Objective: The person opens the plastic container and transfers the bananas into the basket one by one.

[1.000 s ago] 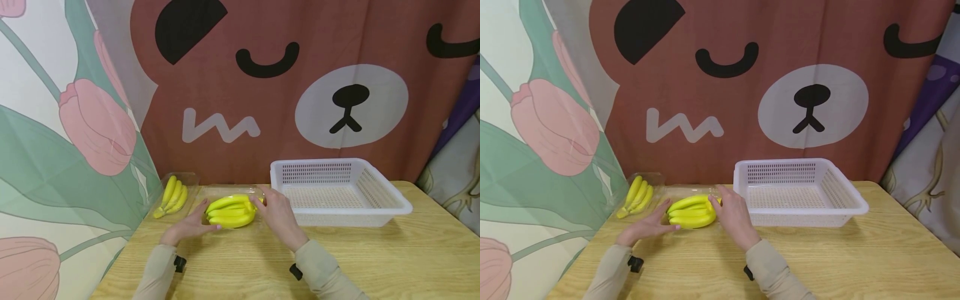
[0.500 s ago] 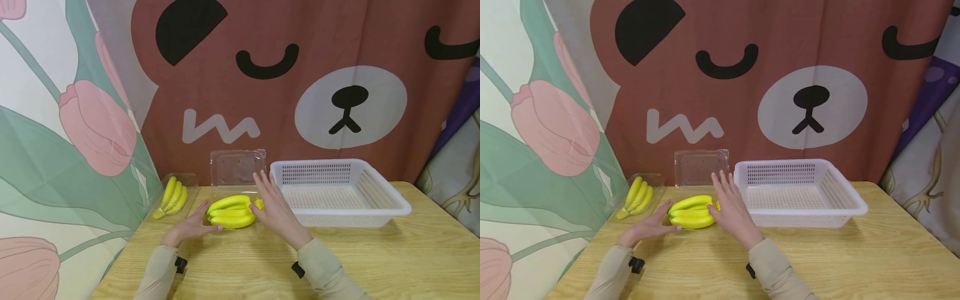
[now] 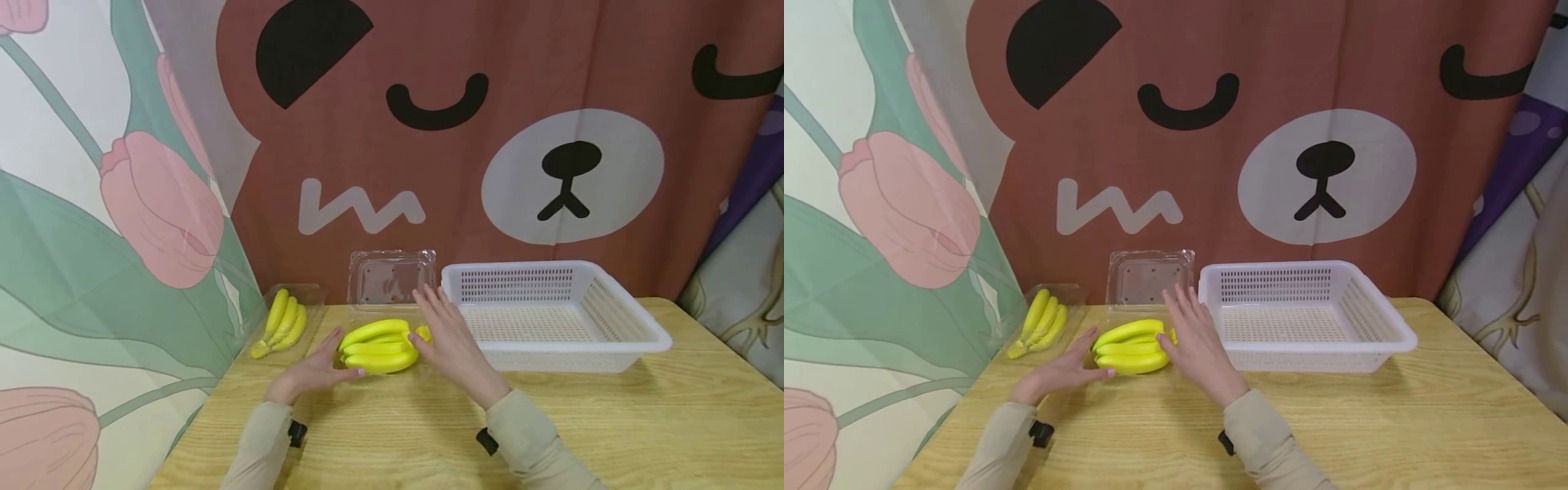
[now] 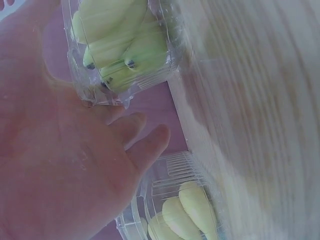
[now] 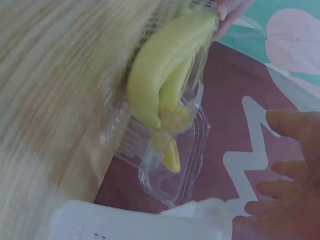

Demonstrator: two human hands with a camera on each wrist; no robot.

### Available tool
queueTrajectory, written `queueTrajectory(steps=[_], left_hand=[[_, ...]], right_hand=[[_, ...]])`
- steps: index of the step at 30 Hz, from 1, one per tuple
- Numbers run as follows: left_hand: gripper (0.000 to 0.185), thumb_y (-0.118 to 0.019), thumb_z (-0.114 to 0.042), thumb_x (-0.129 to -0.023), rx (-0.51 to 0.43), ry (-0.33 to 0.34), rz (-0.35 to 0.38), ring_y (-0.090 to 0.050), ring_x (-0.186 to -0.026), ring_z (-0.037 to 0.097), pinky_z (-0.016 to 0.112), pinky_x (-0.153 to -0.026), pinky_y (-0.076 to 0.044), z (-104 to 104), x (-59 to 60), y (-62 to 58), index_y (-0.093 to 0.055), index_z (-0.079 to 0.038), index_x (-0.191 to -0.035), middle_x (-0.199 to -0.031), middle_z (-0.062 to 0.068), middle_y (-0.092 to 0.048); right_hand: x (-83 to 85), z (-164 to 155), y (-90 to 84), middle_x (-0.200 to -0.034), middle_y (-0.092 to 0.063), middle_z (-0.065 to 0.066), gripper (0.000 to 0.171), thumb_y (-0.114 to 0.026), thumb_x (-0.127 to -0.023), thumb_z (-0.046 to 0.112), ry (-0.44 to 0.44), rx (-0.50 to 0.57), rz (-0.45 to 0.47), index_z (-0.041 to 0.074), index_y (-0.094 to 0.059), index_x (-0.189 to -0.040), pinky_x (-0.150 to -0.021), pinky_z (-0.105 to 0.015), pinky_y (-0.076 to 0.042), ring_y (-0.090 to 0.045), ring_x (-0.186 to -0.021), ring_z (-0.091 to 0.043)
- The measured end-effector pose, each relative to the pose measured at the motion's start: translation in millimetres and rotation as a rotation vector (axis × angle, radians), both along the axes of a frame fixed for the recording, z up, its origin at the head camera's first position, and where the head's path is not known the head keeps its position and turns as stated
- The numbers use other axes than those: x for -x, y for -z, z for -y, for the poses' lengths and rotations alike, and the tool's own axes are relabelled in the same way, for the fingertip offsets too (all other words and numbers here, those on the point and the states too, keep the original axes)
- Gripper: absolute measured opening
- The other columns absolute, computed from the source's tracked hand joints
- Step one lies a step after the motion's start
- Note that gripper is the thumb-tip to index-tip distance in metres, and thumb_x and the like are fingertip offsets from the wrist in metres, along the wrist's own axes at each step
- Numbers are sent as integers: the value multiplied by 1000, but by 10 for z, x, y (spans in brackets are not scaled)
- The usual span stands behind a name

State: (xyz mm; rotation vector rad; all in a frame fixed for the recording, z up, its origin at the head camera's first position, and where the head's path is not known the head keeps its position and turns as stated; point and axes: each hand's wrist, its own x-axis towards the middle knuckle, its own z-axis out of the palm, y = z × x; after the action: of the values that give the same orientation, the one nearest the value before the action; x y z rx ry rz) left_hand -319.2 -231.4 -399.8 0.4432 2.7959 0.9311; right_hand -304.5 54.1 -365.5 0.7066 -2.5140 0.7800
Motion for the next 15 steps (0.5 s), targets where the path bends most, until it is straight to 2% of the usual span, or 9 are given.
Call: queueTrajectory(steps=[8,15], left_hand=[[106,-69,-56,-86,12,-16,8,-10,-148,35,56,-115,-19,-8,2,4,-10,-5,-158,-164,14,-3],[106,-69,-57,-86,13,-19,17,-11,-148,35,57,-114,-20,-10,13,-1,-10,-6,-158,-164,13,-3]], right_hand=[[6,100,49,-160,-21,-13,72,-67,-95,28,-48,-51,4,9,-31,-155,-115,-56,-19,-15,-147,-35],[74,222,102,-158,-26,-15,69,-68,-95,25,-54,-104,28,6,-35,-153,-114,-56,-22,-19,-146,-36]])
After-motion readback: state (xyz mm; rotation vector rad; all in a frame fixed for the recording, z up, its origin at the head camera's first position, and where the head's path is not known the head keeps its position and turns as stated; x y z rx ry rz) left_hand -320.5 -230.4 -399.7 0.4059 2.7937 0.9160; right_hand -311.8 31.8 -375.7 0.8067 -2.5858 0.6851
